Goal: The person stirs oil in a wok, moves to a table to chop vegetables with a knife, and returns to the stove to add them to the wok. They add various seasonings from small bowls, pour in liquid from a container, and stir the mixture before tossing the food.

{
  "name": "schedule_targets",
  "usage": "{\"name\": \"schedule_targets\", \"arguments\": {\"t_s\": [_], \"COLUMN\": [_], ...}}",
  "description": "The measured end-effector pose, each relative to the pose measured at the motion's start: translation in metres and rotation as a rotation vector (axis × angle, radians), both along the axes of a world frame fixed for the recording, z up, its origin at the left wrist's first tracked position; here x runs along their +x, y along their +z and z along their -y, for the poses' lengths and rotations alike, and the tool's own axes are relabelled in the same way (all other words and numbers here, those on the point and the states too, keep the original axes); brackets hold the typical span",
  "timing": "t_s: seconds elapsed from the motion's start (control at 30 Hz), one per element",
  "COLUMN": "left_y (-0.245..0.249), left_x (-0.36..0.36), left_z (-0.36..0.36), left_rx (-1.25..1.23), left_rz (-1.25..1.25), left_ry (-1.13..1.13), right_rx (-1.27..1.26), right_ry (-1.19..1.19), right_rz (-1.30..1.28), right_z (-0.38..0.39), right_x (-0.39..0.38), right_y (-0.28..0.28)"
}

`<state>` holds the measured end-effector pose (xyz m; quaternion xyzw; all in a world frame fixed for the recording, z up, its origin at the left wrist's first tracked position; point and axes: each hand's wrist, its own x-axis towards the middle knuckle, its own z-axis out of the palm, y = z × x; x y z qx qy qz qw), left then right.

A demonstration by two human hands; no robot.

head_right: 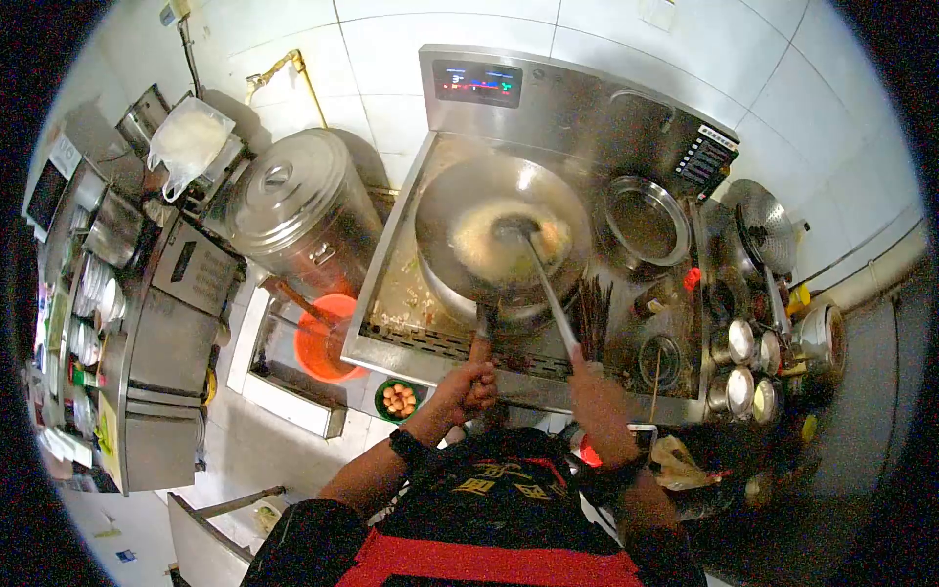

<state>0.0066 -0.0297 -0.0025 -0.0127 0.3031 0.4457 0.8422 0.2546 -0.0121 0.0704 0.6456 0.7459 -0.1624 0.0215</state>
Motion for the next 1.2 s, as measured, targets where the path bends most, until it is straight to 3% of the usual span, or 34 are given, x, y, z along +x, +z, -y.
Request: {"name": "schedule_targets", "arguments": {"t_s": [0.13, 0.2, 0.23, 0.3, 0.33, 0.4, 0.5, 0.6, 0.7, 0.73, 0.8, 0.93, 1.07, 1.17, 1.2], "left_y": [-0.002, 0.0, -0.001, -0.002, -0.004, -0.008, -0.002, -0.007, -0.007, -0.005, 0.001, -0.005, -0.005, -0.006, -0.006], "left_x": [-0.001, 0.0, 0.0, -0.001, -0.001, 0.0, 0.0, 0.0, 0.0, -0.001, -0.002, 0.0, 0.001, 0.005, 0.005], "left_z": [-0.002, -0.001, 0.001, 0.001, 0.002, 0.001, 0.0, -0.001, 0.001, 0.001, 0.001, -0.001, -0.001, -0.004, -0.003], "left_rx": [-0.018, 0.01, 0.005, -0.011, -0.015, -0.005, -0.03, 0.001, 0.038, 0.033, -0.012, -0.016, 0.004, 0.002, -0.015], "left_rz": [0.006, 0.014, 0.017, 0.001, -0.003, 0.015, -0.008, 0.016, -0.006, -0.003, 0.018, 0.0, 0.004, -0.009, -0.016], "left_ry": [0.012, 0.008, 0.013, 0.019, 0.021, 0.006, -0.008, 0.007, 0.007, 0.012, 0.008, 0.0, -0.011, -0.008, -0.006], "right_rx": [-0.212, -0.221, -0.227, -0.209, -0.212, -0.112, -0.009, 0.02, -0.175, -0.181, 0.072, -0.048, -0.068, 0.079, -0.036], "right_ry": [-0.029, 0.008, 0.012, 0.013, 0.014, -0.049, 0.035, 0.113, -0.026, -0.022, 0.077, 0.054, 0.107, 0.208, 0.107], "right_rz": [-0.088, -0.407, -0.403, -0.166, -0.17, 0.114, -0.044, -0.187, -0.274, -0.272, -0.249, -0.032, 0.073, 0.109, 0.123], "right_z": [0.002, 0.017, 0.018, 0.022, 0.017, 0.003, -0.012, 0.001, 0.017, 0.026, 0.046, 0.059, 0.058, 0.045, 0.036], "right_x": [-0.016, 0.016, 0.024, 0.038, 0.028, 0.0, -0.008, 0.001, 0.035, 0.045, 0.067, 0.097, 0.099, 0.099, 0.089], "right_y": [-0.012, -0.021, -0.008, 0.024, 0.033, 0.047, -0.027, -0.048, -0.016, -0.003, 0.033, 0.121, 0.146, 0.08, 0.06]}}
